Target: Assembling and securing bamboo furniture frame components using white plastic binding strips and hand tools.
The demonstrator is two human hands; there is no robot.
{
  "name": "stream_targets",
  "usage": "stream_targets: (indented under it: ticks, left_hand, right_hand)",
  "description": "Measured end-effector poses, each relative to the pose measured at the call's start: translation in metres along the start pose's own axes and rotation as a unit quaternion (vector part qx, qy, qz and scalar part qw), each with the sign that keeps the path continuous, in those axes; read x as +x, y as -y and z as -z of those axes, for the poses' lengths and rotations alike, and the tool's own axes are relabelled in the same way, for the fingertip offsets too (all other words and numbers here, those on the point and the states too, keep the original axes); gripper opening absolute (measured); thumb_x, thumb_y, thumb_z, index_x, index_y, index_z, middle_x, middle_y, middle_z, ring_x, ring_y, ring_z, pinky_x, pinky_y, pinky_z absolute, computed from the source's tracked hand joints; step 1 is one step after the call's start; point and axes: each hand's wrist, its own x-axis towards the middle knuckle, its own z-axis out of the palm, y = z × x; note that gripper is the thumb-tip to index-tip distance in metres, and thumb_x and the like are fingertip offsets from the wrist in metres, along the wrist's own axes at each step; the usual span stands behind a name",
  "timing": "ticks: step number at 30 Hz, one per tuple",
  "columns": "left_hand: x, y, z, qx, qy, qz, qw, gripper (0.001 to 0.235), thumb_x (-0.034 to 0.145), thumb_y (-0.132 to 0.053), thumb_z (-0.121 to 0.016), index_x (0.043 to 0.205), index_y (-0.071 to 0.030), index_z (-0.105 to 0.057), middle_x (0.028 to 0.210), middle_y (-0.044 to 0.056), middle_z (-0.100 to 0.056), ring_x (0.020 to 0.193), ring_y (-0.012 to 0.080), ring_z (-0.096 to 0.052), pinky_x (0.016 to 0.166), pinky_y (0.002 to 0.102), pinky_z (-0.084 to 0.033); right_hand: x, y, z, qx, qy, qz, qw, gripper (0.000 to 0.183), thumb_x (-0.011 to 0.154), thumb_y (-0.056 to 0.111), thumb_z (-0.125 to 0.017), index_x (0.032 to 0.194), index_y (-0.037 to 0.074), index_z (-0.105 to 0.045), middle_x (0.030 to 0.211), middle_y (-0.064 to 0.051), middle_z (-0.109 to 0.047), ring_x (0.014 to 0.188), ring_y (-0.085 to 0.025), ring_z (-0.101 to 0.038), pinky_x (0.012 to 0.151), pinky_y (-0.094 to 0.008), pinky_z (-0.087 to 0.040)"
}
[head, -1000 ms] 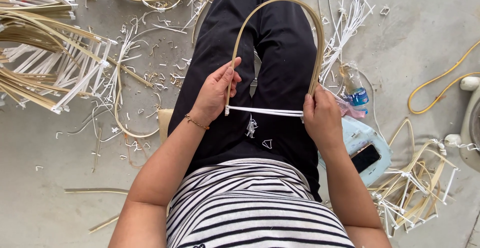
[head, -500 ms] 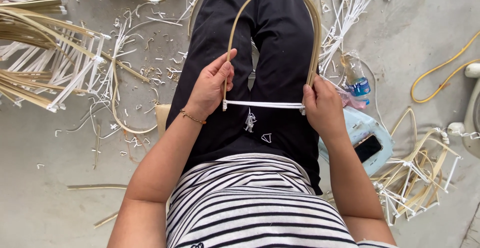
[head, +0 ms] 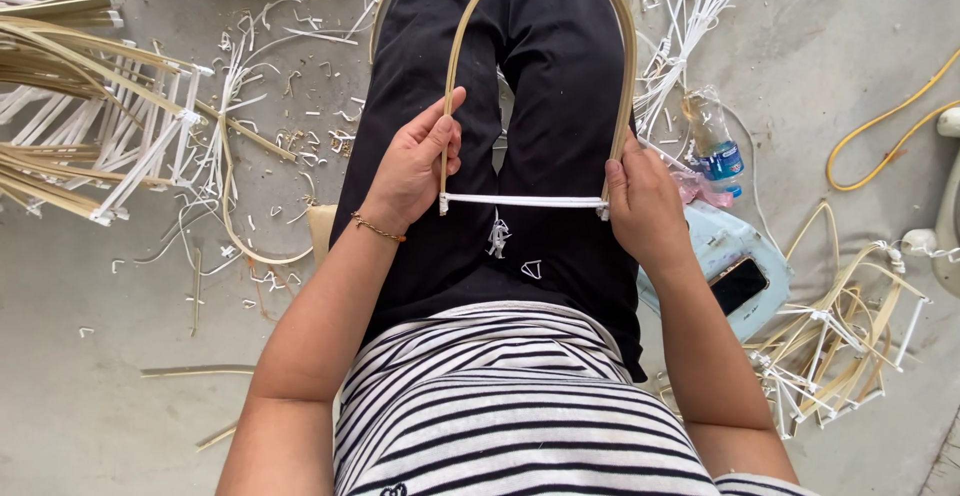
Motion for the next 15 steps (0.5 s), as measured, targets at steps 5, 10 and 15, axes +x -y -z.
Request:
stream_targets:
  ticks: [5,10,15]
  left_hand:
    - [0.000,-0.002,0.002,-0.029,0.019,0.005,0.999,0.045,0.107,-0.017,-0.060,0.150,-0.007,-0.053,0.089,-0.005,-0.057,0.080,0.0040,-0.054,0.071,0.023,-0.048]
    - [0.000,-0.004,0.002,-0.038,0.019,0.011,0.999,0.046,0.105,-0.014,-0.062,0.150,-0.006,-0.053,0.090,-0.005,-0.058,0.080,0.0041,-0.056,0.070,0.024,-0.048]
    - [0.002,-0.003,0.003,-0.034,0.025,0.008,0.999,0.048,0.104,-0.013,-0.064,0.150,-0.006,-0.053,0.088,-0.006,-0.057,0.078,0.0038,-0.055,0.069,0.024,-0.048]
  right_hand:
    - [0.000,-0.006,-0.002,0.022,0.004,0.011,1.000,0.045,0.107,0.013,-0.053,0.150,-0.001,-0.050,0.097,-0.020,-0.062,0.090,-0.036,-0.061,0.082,-0.045,-0.048]
    - [0.000,-0.006,-0.004,0.028,0.006,0.010,1.000,0.044,0.107,0.013,-0.053,0.149,0.000,-0.051,0.096,-0.021,-0.061,0.089,-0.036,-0.060,0.081,-0.045,-0.048]
    - [0.001,-0.017,-0.009,0.015,-0.008,0.029,0.999,0.044,0.107,0.013,-0.053,0.149,-0.001,-0.051,0.097,-0.021,-0.061,0.091,-0.038,-0.060,0.081,-0.046,-0.047]
